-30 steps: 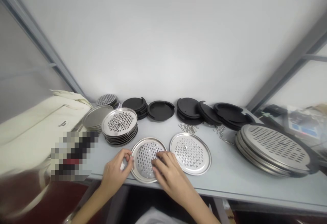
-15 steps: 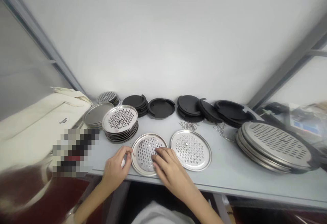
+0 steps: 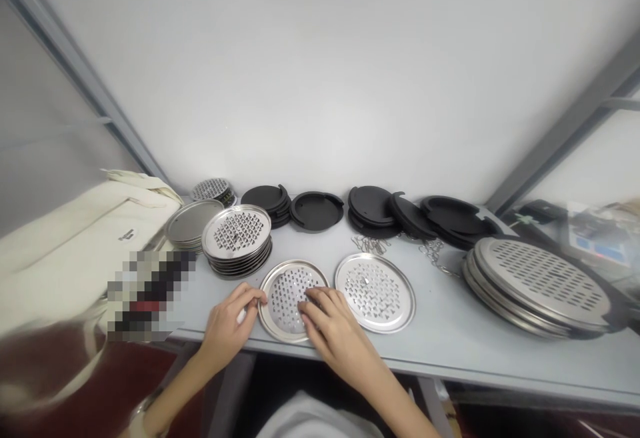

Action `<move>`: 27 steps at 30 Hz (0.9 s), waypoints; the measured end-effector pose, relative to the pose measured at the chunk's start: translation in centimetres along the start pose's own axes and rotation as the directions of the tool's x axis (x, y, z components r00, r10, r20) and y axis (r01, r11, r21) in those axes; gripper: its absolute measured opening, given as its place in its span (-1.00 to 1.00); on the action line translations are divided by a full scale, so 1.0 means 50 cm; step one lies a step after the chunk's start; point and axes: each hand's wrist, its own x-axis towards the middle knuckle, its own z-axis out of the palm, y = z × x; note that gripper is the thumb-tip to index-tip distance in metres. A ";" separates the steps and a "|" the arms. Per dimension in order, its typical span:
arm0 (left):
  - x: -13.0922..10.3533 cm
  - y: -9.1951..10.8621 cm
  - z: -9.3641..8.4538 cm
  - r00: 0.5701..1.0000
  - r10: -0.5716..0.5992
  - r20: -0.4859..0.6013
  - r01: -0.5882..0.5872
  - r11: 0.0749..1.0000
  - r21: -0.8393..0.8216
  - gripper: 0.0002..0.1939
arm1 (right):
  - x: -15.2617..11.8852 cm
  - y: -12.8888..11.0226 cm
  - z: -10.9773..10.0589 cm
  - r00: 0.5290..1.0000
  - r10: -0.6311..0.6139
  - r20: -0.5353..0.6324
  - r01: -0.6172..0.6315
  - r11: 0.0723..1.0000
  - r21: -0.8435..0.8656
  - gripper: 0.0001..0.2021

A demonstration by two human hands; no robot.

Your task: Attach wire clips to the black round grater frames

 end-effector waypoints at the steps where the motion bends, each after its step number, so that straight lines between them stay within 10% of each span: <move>1: 0.000 0.000 -0.001 1.000 -0.003 0.004 0.003 1.000 -0.003 -0.77 | 0.000 0.000 0.001 1.000 0.002 0.001 -0.002 1.000 0.004 -0.75; 27: 0.003 0.014 -0.017 0.988 0.128 0.090 -0.125 0.991 -0.040 -0.87 | -0.002 -0.002 -0.002 0.999 0.021 -0.042 -0.018 0.997 0.080 -0.87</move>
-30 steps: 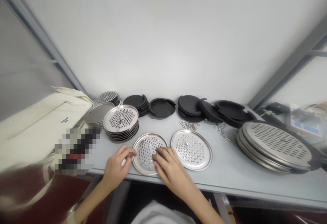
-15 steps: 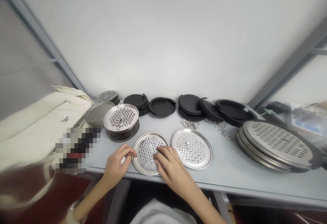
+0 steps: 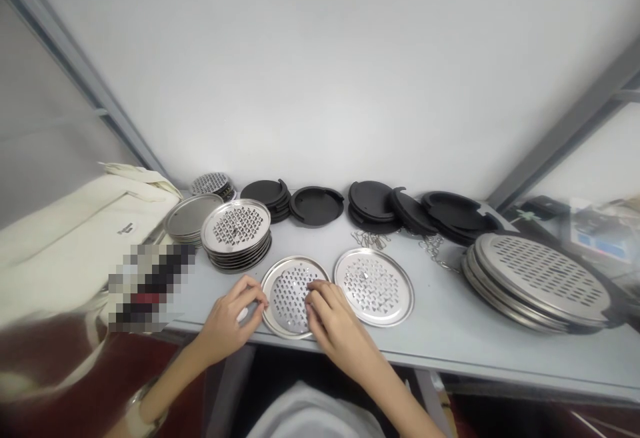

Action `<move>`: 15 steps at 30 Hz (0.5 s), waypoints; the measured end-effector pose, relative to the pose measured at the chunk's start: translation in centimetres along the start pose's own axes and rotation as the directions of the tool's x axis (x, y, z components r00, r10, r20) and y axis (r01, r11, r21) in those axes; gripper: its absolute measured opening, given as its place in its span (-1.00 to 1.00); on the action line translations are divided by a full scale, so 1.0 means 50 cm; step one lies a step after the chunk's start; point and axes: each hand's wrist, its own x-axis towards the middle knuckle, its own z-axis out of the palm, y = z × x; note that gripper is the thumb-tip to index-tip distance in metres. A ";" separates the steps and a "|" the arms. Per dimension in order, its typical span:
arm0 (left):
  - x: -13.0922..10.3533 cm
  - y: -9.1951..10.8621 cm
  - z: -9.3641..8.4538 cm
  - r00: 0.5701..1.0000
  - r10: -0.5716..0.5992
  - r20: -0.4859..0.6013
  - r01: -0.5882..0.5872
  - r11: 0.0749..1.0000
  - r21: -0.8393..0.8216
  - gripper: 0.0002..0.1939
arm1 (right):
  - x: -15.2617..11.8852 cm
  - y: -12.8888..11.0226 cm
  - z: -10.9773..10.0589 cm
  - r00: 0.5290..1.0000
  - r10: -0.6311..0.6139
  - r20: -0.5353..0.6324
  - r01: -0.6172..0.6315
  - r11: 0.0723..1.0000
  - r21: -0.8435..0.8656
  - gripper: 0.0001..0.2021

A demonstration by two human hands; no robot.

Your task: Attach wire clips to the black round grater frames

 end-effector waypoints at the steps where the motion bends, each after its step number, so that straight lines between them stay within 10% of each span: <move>1: 0.001 0.002 -0.002 1.000 0.003 0.015 -0.003 1.000 -0.004 -0.86 | 0.000 0.000 0.000 1.000 -0.001 -0.001 0.001 1.000 -0.001 -0.87; 15: 0.008 -0.011 -0.026 0.984 0.111 0.143 -0.112 0.994 0.000 -0.75 | 0.003 -0.004 -0.003 0.999 -0.007 -0.037 0.007 1.000 0.000 -0.84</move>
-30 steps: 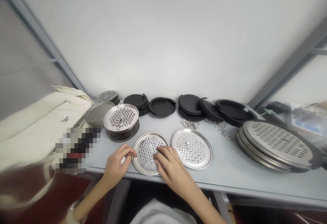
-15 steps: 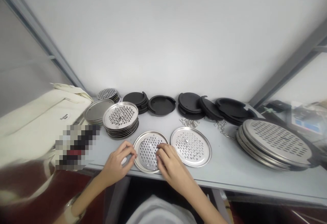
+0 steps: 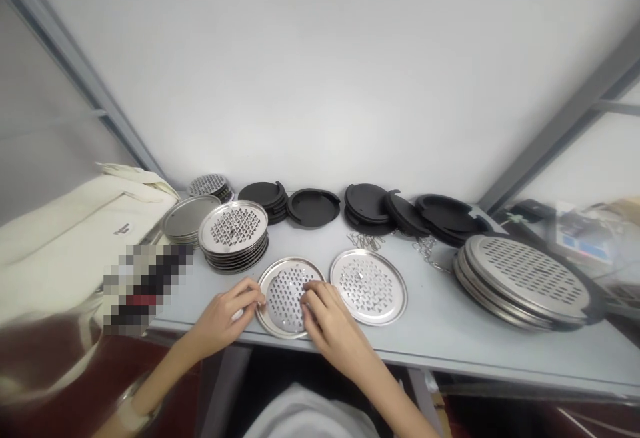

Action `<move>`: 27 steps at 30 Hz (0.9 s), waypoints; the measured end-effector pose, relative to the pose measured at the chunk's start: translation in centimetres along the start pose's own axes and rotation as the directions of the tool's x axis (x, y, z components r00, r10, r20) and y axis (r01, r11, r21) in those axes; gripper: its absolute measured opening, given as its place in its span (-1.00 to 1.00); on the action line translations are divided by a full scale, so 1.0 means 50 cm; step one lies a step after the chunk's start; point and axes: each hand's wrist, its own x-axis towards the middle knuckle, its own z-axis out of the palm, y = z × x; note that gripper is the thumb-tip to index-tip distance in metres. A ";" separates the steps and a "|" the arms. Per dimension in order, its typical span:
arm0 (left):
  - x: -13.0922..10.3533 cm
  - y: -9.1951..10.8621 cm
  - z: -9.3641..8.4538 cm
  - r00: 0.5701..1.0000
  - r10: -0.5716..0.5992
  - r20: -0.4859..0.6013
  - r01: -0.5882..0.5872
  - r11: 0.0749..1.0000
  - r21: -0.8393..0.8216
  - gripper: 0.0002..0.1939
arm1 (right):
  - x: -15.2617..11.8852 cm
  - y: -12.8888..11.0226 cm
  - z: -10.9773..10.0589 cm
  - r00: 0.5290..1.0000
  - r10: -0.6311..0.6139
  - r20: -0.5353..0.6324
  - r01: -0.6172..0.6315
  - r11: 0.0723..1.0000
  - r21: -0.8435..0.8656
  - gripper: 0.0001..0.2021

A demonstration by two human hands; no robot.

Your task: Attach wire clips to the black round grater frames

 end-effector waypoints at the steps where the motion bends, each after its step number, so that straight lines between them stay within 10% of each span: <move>1: 0.001 0.001 0.000 1.000 -0.005 0.001 0.005 1.000 -0.003 -0.75 | 0.000 0.000 0.000 1.000 0.007 0.003 -0.007 1.000 0.002 -0.84; 27: 0.003 -0.002 0.006 0.997 -0.058 -0.048 0.052 0.992 -0.115 -0.78 | 0.003 -0.003 -0.005 1.000 -0.005 0.024 0.006 1.000 -0.015 -0.83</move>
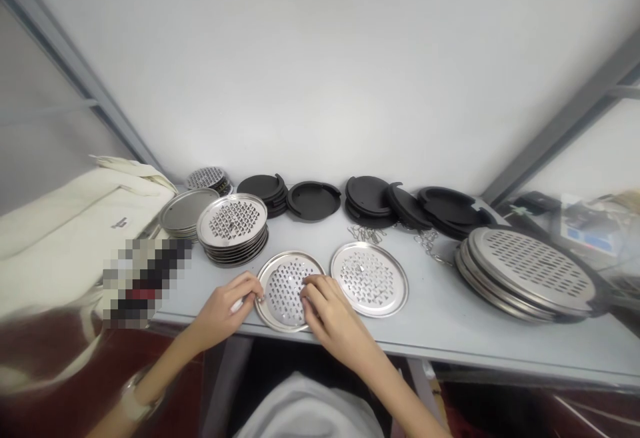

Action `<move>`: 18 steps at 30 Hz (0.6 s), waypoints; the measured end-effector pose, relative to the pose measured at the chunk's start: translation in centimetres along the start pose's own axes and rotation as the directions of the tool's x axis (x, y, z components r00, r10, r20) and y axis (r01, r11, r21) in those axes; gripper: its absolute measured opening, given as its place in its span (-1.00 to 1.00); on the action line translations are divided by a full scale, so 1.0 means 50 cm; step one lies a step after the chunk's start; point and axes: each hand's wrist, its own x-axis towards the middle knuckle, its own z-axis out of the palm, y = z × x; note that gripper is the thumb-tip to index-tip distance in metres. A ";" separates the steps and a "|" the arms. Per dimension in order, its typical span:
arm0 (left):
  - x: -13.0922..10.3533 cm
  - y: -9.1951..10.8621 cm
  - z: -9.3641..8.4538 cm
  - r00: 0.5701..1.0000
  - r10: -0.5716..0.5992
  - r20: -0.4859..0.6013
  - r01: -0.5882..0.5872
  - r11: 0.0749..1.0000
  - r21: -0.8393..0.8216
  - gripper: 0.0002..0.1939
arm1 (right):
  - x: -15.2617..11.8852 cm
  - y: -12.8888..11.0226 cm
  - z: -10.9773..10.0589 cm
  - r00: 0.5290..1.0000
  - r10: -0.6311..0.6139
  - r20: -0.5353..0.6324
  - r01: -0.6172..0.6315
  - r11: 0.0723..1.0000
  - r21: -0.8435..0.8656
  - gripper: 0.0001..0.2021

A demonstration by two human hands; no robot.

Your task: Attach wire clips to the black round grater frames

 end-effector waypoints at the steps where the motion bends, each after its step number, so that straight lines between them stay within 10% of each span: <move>1: 0.000 0.000 0.000 1.000 0.000 0.003 0.000 1.000 -0.001 -0.78 | 0.000 0.000 0.000 1.000 0.002 0.004 -0.002 1.000 0.002 -0.83; 18: 0.000 -0.005 0.004 1.000 -0.002 -0.007 0.002 1.000 0.031 -0.80 | -0.002 0.004 0.002 1.000 0.011 0.018 -0.011 0.999 0.038 -0.84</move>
